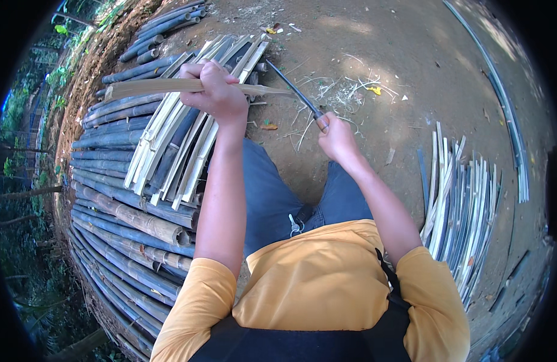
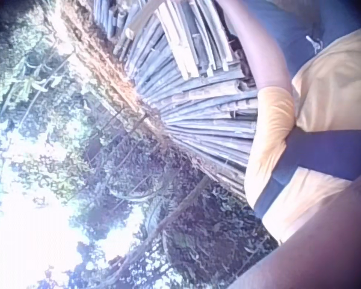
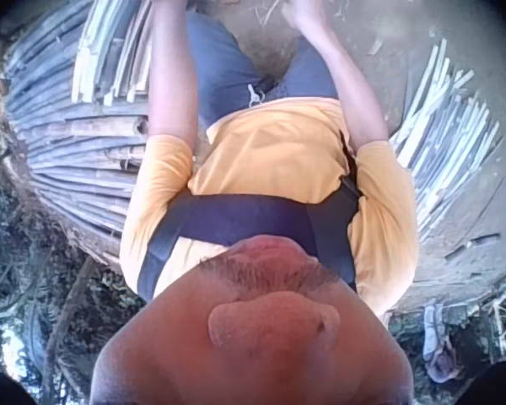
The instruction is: The person processes a long strip of bamboo using a knife to shave and smooth the surface. They hold the bamboo strip in one hand and repeatedly scrape the knife along the edges and surface to remove excess material.
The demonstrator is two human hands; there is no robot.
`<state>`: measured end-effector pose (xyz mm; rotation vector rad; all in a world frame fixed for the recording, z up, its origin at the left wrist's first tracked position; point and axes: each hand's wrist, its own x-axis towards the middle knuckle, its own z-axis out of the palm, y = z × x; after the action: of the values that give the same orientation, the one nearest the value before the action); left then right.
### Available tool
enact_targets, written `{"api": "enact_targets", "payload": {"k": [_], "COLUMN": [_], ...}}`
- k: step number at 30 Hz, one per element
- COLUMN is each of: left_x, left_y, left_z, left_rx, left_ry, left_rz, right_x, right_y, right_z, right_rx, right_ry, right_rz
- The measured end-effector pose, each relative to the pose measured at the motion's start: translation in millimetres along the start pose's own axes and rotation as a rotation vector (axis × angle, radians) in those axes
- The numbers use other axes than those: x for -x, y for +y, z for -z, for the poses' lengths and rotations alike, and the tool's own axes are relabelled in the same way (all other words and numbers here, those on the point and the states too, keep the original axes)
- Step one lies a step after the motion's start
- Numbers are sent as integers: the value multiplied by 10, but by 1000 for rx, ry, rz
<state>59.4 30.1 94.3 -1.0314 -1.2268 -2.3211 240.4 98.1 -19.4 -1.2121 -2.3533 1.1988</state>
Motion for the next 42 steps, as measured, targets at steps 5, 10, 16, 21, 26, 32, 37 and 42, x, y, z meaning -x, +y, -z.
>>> {"api": "enact_targets", "payload": {"k": [5, 10, 16, 21, 26, 32, 37, 42], "left_x": [0, -17, -77, -91, -219, -255, -311, -370], "left_y": [12, 3, -74, -82, -123, -118, -158, -260], "left_z": [27, 68, 95, 160, 236, 102, 169, 150], "left_rx": [-26, -2, -13, -49, -41, -30, 83, 47], "left_ry": [48, 19, 39, 70, -1, 66, -53, 31], "left_rz": [-20, 34, 25, 15, 55, 121, 110, 148], "right_x": [155, 71, -177, 14, -280, -436, -360, -824], "right_y": [84, -41, 435, 351, 272, 510, 354, 816], "right_z": [-237, -188, -317, -484, -420, -569, -631, -649], "right_rx": [-72, -64, 14, -10, 5, 28, -47, 14], "right_ry": [55, 5, 21, 13, -5, 17, 2, 15], "right_rz": [45, -5, -87, -80, -95, -143, -91, -217]}}
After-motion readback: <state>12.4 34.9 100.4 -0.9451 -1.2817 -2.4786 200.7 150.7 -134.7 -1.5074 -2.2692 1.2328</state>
